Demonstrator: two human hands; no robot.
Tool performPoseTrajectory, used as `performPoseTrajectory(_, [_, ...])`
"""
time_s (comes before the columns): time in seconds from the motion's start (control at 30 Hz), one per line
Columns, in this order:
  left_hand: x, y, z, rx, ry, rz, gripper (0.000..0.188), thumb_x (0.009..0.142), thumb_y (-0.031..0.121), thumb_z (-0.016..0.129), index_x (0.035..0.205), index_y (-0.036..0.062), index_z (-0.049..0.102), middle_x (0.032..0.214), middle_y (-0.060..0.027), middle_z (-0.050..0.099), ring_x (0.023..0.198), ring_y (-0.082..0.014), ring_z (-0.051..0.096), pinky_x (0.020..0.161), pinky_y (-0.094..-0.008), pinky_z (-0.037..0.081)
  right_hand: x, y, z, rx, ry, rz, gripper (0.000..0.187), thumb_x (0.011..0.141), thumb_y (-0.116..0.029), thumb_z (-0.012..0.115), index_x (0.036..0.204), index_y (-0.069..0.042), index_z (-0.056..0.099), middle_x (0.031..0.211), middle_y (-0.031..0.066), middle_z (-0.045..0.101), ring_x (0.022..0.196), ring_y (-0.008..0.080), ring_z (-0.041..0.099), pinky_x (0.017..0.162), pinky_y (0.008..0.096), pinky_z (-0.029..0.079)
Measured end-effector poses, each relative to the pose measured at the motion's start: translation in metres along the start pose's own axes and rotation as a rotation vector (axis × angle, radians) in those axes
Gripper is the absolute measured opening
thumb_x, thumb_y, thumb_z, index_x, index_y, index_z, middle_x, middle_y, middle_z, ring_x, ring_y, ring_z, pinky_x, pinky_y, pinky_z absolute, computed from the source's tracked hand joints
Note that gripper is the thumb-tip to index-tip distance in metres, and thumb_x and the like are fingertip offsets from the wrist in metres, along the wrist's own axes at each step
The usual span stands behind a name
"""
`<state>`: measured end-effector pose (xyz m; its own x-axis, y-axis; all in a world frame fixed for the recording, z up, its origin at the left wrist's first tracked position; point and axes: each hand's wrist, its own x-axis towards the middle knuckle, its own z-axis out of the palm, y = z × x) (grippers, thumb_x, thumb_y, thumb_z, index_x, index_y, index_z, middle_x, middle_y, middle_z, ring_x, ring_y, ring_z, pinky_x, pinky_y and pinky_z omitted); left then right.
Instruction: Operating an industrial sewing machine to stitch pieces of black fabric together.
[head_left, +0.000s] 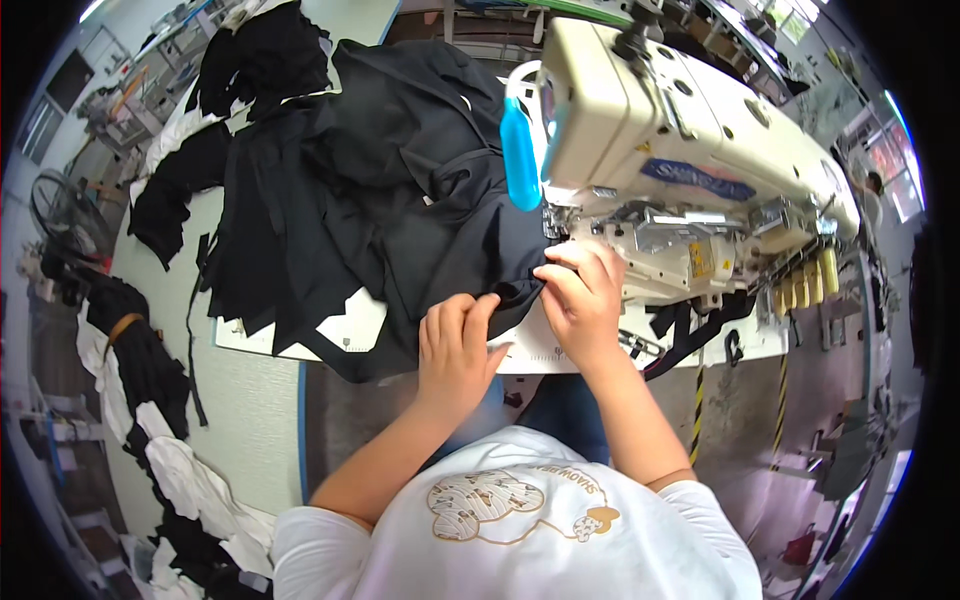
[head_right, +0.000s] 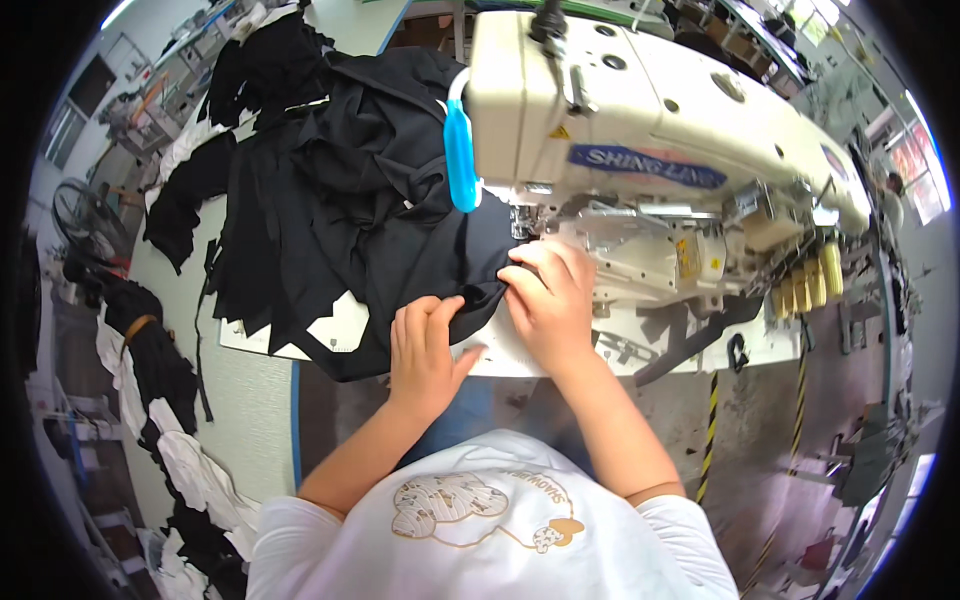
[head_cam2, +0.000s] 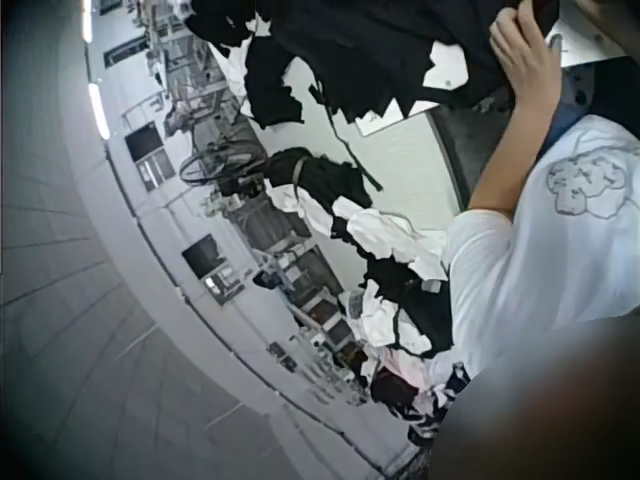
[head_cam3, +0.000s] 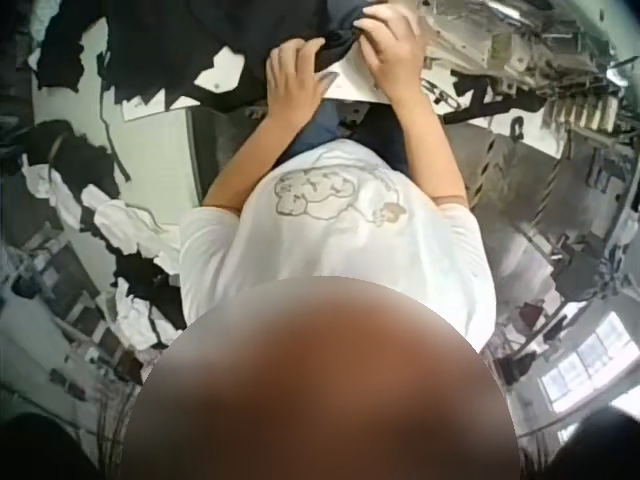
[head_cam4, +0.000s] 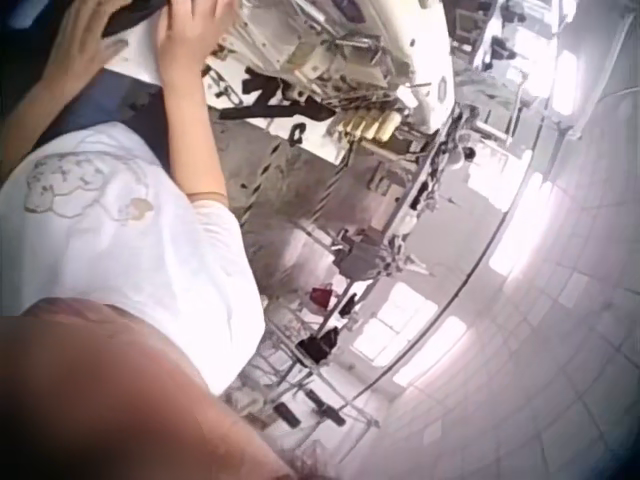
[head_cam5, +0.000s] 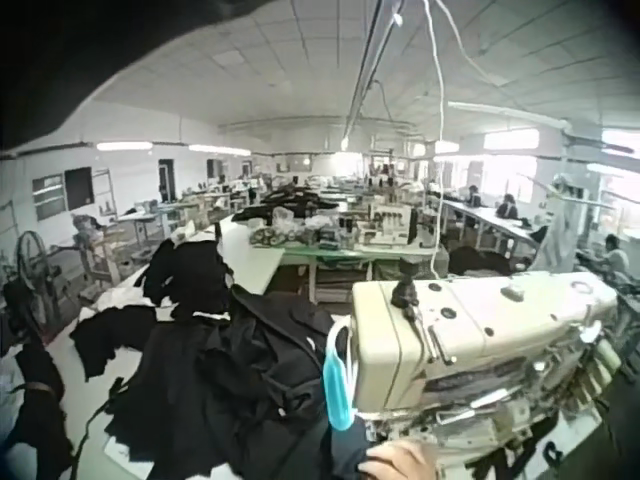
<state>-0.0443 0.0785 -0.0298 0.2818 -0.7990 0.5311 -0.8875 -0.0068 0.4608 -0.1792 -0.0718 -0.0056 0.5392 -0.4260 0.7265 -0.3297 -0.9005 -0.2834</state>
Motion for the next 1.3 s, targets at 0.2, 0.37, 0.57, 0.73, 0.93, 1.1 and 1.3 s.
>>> performPoseTrajectory(0.2, [0.014, -0.016, -0.023, -0.24, 0.16, -0.006, 0.04, 0.082, -0.014, 0.056, 0.117, -0.0005, 0.069, 0.106, -0.0194, 0.068, 0.098, -0.0381, 0.068, 0.087, -0.0437, 0.055, 0.019, 0.012, -0.019, 0.081, -0.15, -0.123, 0.029, 0.07, 0.002, 0.077, 0.096, -0.009, 0.07, 0.103, 0.0025, 0.069, 0.104, 0.0278, 0.066, 0.098, 0.0458, 0.048])
performPoseTrajectory(0.37, [0.043, 0.001, -0.064, -0.28, 0.147, -0.045, 0.03, 0.093, -0.01, 0.059, 0.117, -0.0006, 0.075, 0.102, -0.0158, 0.07, 0.088, -0.025, 0.069, 0.079, -0.0312, 0.054, 0.031, 0.008, -0.023, 0.139, -0.216, -0.117, 0.03, 0.073, 0.002, 0.072, 0.101, -0.01, 0.073, 0.099, 0.0042, 0.07, 0.1, 0.0279, 0.066, 0.095, 0.0419, 0.048])
performPoseTrajectory(0.57, [0.057, 0.014, -0.086, -0.207, -0.062, -0.267, 0.044, 0.08, -0.005, 0.082, 0.123, 0.0044, 0.076, 0.094, -0.007, 0.064, 0.086, -0.0168, 0.062, 0.074, -0.0282, 0.051, 0.039, 0.003, -0.018, 0.286, -0.307, -0.177, 0.027, 0.077, 0.003, 0.067, 0.101, -0.007, 0.072, 0.093, 0.0071, 0.068, 0.096, 0.0298, 0.065, 0.09, 0.0441, 0.049])
performPoseTrajectory(0.73, [0.057, -0.01, -0.08, -0.338, -0.22, -0.268, 0.031, 0.086, -0.005, 0.075, 0.116, 0.0001, 0.078, 0.092, -0.0067, 0.067, 0.085, -0.015, 0.061, 0.075, -0.0255, 0.047, 0.042, 0.0, -0.014, 0.311, -0.344, -0.153, 0.021, 0.079, 0.0, 0.067, 0.1, -0.006, 0.071, 0.091, 0.0085, 0.065, 0.097, 0.0309, 0.065, 0.088, 0.0424, 0.05])
performPoseTrajectory(0.93, [0.049, -0.029, -0.076, -0.639, -0.226, -0.196, 0.028, 0.09, -0.009, 0.069, 0.114, -0.0003, 0.079, 0.094, -0.0047, 0.066, 0.087, -0.013, 0.058, 0.077, -0.0237, 0.043, 0.042, 0.004, -0.003, 0.383, -0.406, -0.124, 0.009, 0.088, -0.007, 0.069, 0.097, -0.006, 0.069, 0.094, 0.0085, 0.066, 0.098, 0.0308, 0.064, 0.09, 0.0432, 0.049])
performPoseTrajectory(1.1, [0.045, -0.047, -0.074, -0.778, -0.301, -0.107, 0.044, 0.091, 0.037, 0.083, 0.115, 0.0007, 0.079, 0.098, -0.0037, 0.062, 0.089, -0.0118, 0.055, 0.078, -0.0236, 0.041, 0.046, 0.004, -0.002, 0.454, -0.458, -0.097, 0.009, 0.091, -0.014, 0.072, 0.096, -0.007, 0.067, 0.093, 0.0078, 0.065, 0.098, 0.0305, 0.064, 0.09, 0.0435, 0.049])
performPoseTrajectory(1.3, [0.042, -0.037, -0.068, -0.69, -0.205, -0.328, 0.078, 0.089, 0.068, 0.073, 0.117, -0.0044, 0.075, 0.094, -0.0003, 0.058, 0.089, -0.009, 0.055, 0.079, -0.0229, 0.043, 0.043, 0.002, 0.001, 0.436, -0.426, -0.094, 0.012, 0.087, -0.013, 0.075, 0.093, -0.007, 0.066, 0.092, 0.0074, 0.064, 0.098, 0.0301, 0.064, 0.09, 0.0435, 0.049])
